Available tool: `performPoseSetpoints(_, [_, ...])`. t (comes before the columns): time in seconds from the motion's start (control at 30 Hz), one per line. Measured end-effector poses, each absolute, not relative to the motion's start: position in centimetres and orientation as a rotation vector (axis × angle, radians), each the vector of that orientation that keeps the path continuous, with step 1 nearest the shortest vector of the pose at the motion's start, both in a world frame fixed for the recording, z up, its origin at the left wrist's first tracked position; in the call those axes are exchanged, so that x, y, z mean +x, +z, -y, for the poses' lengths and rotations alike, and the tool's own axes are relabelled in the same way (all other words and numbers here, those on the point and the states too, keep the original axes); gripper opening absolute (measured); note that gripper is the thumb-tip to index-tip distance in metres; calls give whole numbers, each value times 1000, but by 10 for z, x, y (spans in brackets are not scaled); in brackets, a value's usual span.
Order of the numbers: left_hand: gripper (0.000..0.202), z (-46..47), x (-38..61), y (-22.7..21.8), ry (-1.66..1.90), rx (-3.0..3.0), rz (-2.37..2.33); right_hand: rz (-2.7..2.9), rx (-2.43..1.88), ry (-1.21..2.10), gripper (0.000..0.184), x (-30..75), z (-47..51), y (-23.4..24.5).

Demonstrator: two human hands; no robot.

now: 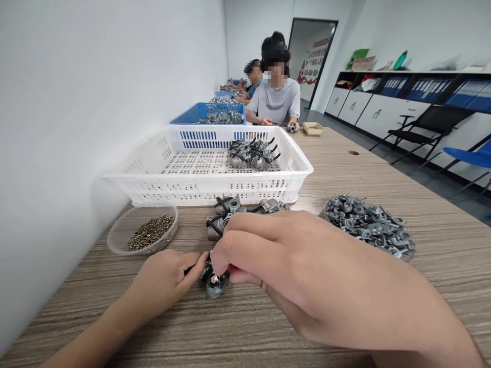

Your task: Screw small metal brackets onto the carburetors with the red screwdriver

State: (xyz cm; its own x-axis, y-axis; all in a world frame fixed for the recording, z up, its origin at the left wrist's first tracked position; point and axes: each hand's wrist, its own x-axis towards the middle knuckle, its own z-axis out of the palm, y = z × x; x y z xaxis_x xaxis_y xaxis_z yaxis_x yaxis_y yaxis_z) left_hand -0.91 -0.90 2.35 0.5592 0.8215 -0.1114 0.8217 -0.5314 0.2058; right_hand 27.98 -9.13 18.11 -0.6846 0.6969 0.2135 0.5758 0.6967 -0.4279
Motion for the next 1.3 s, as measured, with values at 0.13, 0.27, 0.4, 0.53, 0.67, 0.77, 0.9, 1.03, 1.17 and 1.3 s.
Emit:
performPoseSetpoints(0.13, [65,9,-11,23,14,2553,-1365,2524,-1011,453,36,282,89,179])
performPoseSetpoints(0.27, [66,8,-10,24,15,2535,-1374,2530,-981,432,38,286,85,177])
performPoseSetpoints(0.4, [66,8,-9,24,9,2539,-1379,2535,-979,413,32,287,82,175])
performPoseSetpoints(0.53, [66,9,-10,23,2,2551,-1380,2519,-986,408,18,286,80,174])
performPoseSetpoints(0.67, [65,9,-9,23,19,2553,-1381,2534,-958,432,15,285,80,175])
performPoseSetpoints(0.77, [64,9,-8,24,37,2554,-1375,2539,-976,436,16,283,81,176])
performPoseSetpoints(0.9, [63,10,-9,25,46,2556,-1364,2534,-1034,444,17,282,84,178])
performPoseSetpoints(1.03, [64,10,-9,23,57,2576,-1352,2523,-1017,416,22,282,82,176])
performPoseSetpoints(1.17, [64,10,-9,23,40,2582,-1348,2506,-1013,421,18,283,79,175])
performPoseSetpoints(1.3, [64,10,-9,24,26,2585,-1353,2473,-997,439,17,284,81,177])
